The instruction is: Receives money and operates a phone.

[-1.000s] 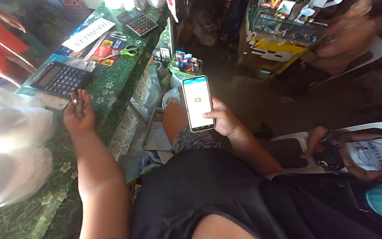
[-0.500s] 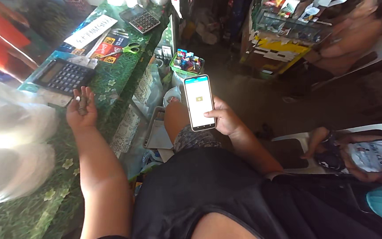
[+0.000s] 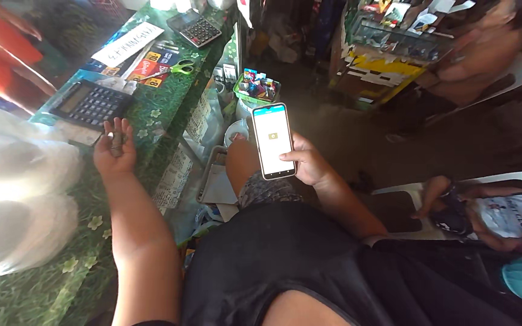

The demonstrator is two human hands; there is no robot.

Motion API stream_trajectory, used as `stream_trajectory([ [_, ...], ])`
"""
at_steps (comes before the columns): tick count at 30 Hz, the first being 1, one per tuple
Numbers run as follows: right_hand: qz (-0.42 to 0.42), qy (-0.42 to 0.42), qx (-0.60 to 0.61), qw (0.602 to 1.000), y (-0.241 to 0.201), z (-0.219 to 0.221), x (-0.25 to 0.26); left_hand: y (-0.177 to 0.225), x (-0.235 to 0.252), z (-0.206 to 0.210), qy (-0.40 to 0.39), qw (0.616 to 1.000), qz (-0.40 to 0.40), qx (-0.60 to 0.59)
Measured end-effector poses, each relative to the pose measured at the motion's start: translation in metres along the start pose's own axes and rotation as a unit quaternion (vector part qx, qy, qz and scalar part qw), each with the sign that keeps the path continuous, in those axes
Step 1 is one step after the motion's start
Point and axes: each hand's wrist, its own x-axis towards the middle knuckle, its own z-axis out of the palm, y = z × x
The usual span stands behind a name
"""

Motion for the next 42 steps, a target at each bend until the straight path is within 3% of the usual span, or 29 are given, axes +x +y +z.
stream_trajectory([
  [16, 0.027, -0.013, -0.01, 1.0, 0.006, 0.001, 0.012, 0.001, -0.004, 0.008, 0.022, 1.0, -0.007, 0.006],
  [25, 0.091, 0.079, -0.191, 0.974, 0.094, 0.0, 0.089, 0.002, -0.001, 0.0, 0.008, 1.0, -0.02, -0.008],
  [31, 0.095, 0.094, -0.346, 0.929, 0.133, -0.001, 0.113, 0.002, 0.002, -0.006, -0.012, 1.0, -0.025, 0.002],
  [35, 0.108, 0.102, -0.424, 0.893, 0.135, 0.008, 0.111, -0.005, -0.012, 0.001, -0.017, 0.999, -0.019, 0.019],
  [39, 0.125, 0.116, -0.532, 0.83, 0.127, 0.015, 0.105, -0.03, -0.057, 0.024, -0.039, 0.998, -0.041, -0.033],
  [42, 0.142, 0.103, -0.554, 0.814, 0.128, 0.009, 0.107, -0.056, -0.102, 0.039, -0.078, 0.988, -0.108, -0.073],
])
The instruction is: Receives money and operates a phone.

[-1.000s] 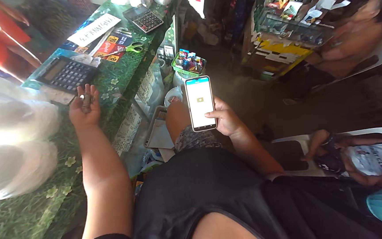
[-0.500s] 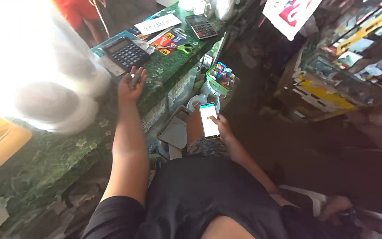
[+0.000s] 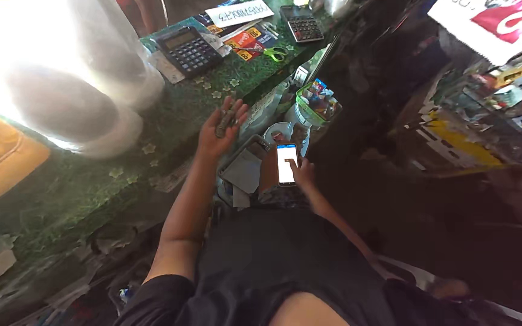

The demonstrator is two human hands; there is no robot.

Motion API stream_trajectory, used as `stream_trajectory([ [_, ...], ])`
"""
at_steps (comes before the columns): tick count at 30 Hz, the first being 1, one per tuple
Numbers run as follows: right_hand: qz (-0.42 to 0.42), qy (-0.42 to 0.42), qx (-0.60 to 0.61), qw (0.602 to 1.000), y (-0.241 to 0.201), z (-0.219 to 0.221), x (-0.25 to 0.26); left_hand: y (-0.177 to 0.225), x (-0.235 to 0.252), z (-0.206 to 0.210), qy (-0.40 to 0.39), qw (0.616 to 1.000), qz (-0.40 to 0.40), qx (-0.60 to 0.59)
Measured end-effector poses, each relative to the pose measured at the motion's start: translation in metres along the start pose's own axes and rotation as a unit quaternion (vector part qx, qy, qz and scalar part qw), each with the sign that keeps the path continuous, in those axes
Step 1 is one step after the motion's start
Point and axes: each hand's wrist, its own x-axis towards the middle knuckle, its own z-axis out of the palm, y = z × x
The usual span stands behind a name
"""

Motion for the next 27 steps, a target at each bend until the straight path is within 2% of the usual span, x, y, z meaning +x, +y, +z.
stream_trajectory([
  [2, -0.022, 0.013, 0.0, 1.0, 0.005, -0.002, 0.0, -0.023, -0.022, 0.007, -0.01, 0.997, -0.071, -0.026],
  [5, -0.127, 0.065, 0.046, 0.989, 0.001, -0.012, -0.012, -0.053, -0.046, 0.006, -0.032, 0.983, -0.163, -0.078],
  [7, -0.235, 0.108, 0.073, 0.963, -0.008, -0.022, -0.023, -0.068, -0.057, 0.003, -0.036, 0.975, -0.204, -0.086],
  [10, -0.389, 0.148, 0.115, 0.902, -0.027, -0.037, -0.041, -0.085, -0.068, -0.001, -0.039, 0.966, -0.234, -0.099],
  [13, -0.484, 0.104, 0.128, 0.859, -0.042, -0.048, -0.054, -0.093, -0.074, -0.003, -0.037, 0.963, -0.243, -0.112],
  [16, -0.547, 0.033, 0.107, 0.83, -0.048, -0.043, -0.059, -0.099, -0.076, -0.002, 0.005, 0.968, -0.231, -0.097],
  [18, -0.569, -0.01, 0.082, 0.818, -0.048, -0.033, -0.06, -0.102, -0.076, -0.003, 0.027, 0.967, -0.228, -0.109],
  [20, -0.565, -0.034, 0.063, 0.822, -0.048, -0.024, -0.064, -0.106, -0.077, -0.002, 0.041, 0.964, -0.228, -0.132],
  [24, -0.512, -0.023, 0.058, 0.857, -0.044, -0.02, -0.067, -0.108, -0.077, -0.003, 0.001, 0.952, -0.231, -0.199],
  [27, -0.498, -0.016, 0.057, 0.865, -0.041, -0.024, -0.066, -0.108, -0.078, -0.004, -0.021, 0.945, -0.242, -0.22],
])
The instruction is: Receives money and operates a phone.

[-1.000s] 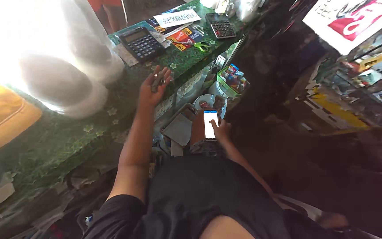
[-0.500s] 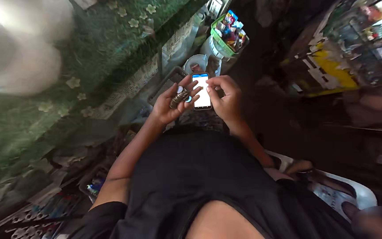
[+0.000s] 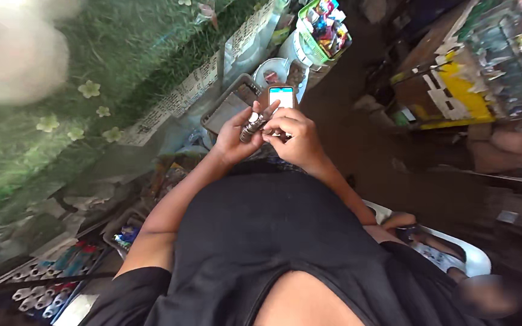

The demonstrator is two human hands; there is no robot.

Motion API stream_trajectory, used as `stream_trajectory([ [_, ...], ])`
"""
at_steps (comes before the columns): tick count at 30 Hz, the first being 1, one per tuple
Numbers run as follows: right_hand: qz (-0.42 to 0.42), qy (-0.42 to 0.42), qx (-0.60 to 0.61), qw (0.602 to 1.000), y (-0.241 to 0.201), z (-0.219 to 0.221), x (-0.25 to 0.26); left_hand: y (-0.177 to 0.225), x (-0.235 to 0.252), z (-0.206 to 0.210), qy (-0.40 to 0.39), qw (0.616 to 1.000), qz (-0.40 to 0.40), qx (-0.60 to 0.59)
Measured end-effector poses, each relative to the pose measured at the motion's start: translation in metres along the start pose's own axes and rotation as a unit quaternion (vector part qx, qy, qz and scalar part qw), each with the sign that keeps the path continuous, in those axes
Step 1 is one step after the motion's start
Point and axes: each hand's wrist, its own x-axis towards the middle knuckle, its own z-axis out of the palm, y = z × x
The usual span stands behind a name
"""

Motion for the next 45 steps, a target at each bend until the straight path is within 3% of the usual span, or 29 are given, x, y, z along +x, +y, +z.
stream_trajectory([
  [11, -0.029, 0.01, 0.006, 1.0, 0.006, -0.005, -0.009, -0.003, -0.004, 0.0, -0.044, 0.997, -0.009, 0.069],
  [15, -0.059, 0.011, -0.006, 0.998, 0.006, -0.002, -0.016, -0.008, -0.001, -0.004, 0.016, 0.998, -0.003, 0.054],
  [19, -0.06, -0.02, 0.023, 0.998, 0.005, 0.01, -0.018, -0.018, 0.003, 0.003, 0.115, 0.986, 0.022, 0.123],
  [23, -0.019, -0.018, 0.025, 0.999, 0.005, 0.018, -0.019, -0.023, 0.007, 0.0, 0.133, 0.978, 0.021, 0.161],
  [27, -0.018, 0.009, 0.007, 1.0, 0.003, 0.019, -0.018, -0.027, 0.008, -0.002, 0.152, 0.98, 0.053, 0.117],
  [31, 0.039, 0.046, -0.007, 0.998, 0.006, 0.021, -0.018, -0.029, 0.011, 0.0, 0.191, 0.976, 0.065, 0.083],
  [39, 0.097, 0.054, 0.016, 0.994, 0.011, 0.017, -0.023, -0.032, 0.014, -0.003, 0.227, 0.971, 0.033, 0.072],
  [43, 0.154, 0.075, 0.124, 0.977, 0.015, 0.01, -0.024, -0.034, 0.017, -0.003, 0.238, 0.968, 0.041, 0.074],
  [45, 0.237, 0.076, 0.296, 0.922, 0.015, 0.002, -0.021, -0.036, 0.018, -0.004, 0.24, 0.966, 0.042, 0.087],
])
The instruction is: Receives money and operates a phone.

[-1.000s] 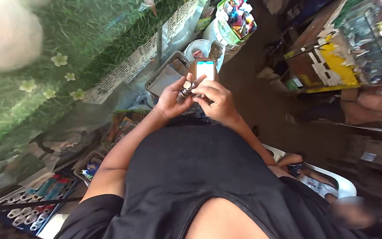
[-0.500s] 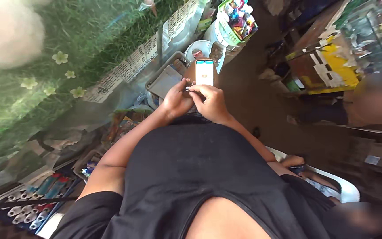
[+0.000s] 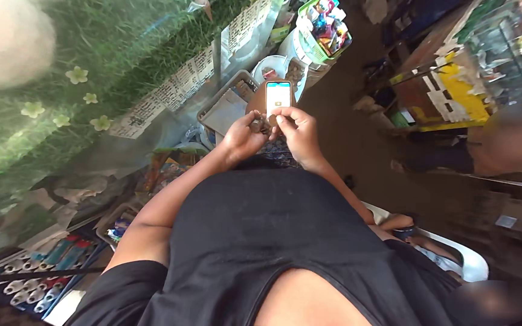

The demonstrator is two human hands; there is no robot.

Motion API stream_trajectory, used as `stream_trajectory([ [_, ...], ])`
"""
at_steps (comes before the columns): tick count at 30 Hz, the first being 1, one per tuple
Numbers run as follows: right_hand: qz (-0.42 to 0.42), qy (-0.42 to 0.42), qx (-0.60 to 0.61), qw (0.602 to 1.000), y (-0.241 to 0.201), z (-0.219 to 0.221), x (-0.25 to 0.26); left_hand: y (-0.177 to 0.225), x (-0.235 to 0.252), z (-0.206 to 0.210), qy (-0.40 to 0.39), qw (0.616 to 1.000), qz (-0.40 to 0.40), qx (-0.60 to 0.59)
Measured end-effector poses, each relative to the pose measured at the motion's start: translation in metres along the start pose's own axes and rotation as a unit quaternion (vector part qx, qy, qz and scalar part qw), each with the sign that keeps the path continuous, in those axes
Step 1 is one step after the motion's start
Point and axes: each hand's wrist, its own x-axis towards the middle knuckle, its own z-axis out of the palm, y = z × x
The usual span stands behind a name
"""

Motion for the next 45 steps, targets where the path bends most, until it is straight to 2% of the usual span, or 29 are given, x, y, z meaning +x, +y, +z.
stream_trajectory([
  [2, 0.14, -0.017, 0.206, 0.968, -0.009, -0.007, 0.002, -0.003, 0.001, 0.001, -0.005, 1.0, 0.007, 0.015],
  [4, 0.214, -0.048, 0.287, 0.932, -0.01, -0.013, 0.003, -0.004, 0.002, 0.001, -0.006, 1.0, 0.011, 0.017],
  [6, 0.198, -0.061, 0.214, 0.955, -0.006, -0.012, 0.002, -0.007, 0.005, 0.001, 0.007, 1.0, 0.02, 0.02],
  [8, 0.11, -0.042, 0.008, 0.993, -0.002, -0.005, 0.001, -0.008, 0.005, 0.001, 0.008, 1.0, 0.019, 0.011],
  [10, 0.008, -0.022, -0.219, 0.976, 0.001, 0.003, -0.001, -0.009, 0.003, 0.004, 0.005, 1.0, 0.017, 0.025],
  [12, -0.04, 0.0, -0.307, 0.951, 0.002, 0.009, -0.002, -0.011, 0.0, 0.009, 0.019, 0.999, 0.019, 0.039],
  [15, -0.041, 0.007, -0.298, 0.954, 0.002, 0.009, -0.001, -0.011, 0.0, 0.009, 0.01, 1.0, 0.02, 0.006],
  [22, 0.006, -0.018, -0.17, 0.985, 0.006, -0.001, 0.0, -0.01, 0.005, 0.004, 0.013, 0.999, 0.031, -0.002],
  [31, -0.022, -0.004, -0.311, 0.95, 0.003, 0.01, 0.002, -0.014, 0.005, 0.008, 0.014, 0.998, 0.047, 0.025],
  [36, -0.038, 0.004, -0.254, 0.967, 0.003, 0.005, 0.003, -0.011, 0.004, 0.005, -0.006, 0.999, 0.039, 0.024],
  [39, -0.021, -0.001, -0.156, 0.988, 0.004, -0.004, 0.004, -0.009, 0.005, 0.003, -0.003, 0.999, 0.043, 0.014],
  [42, 0.067, -0.004, 0.031, 0.997, -0.002, -0.01, 0.003, -0.008, 0.007, 0.0, 0.006, 0.999, 0.049, 0.005],
  [45, 0.174, 0.003, 0.178, 0.968, -0.009, -0.018, 0.003, -0.007, 0.007, -0.003, 0.0, 0.999, 0.047, 0.02],
])
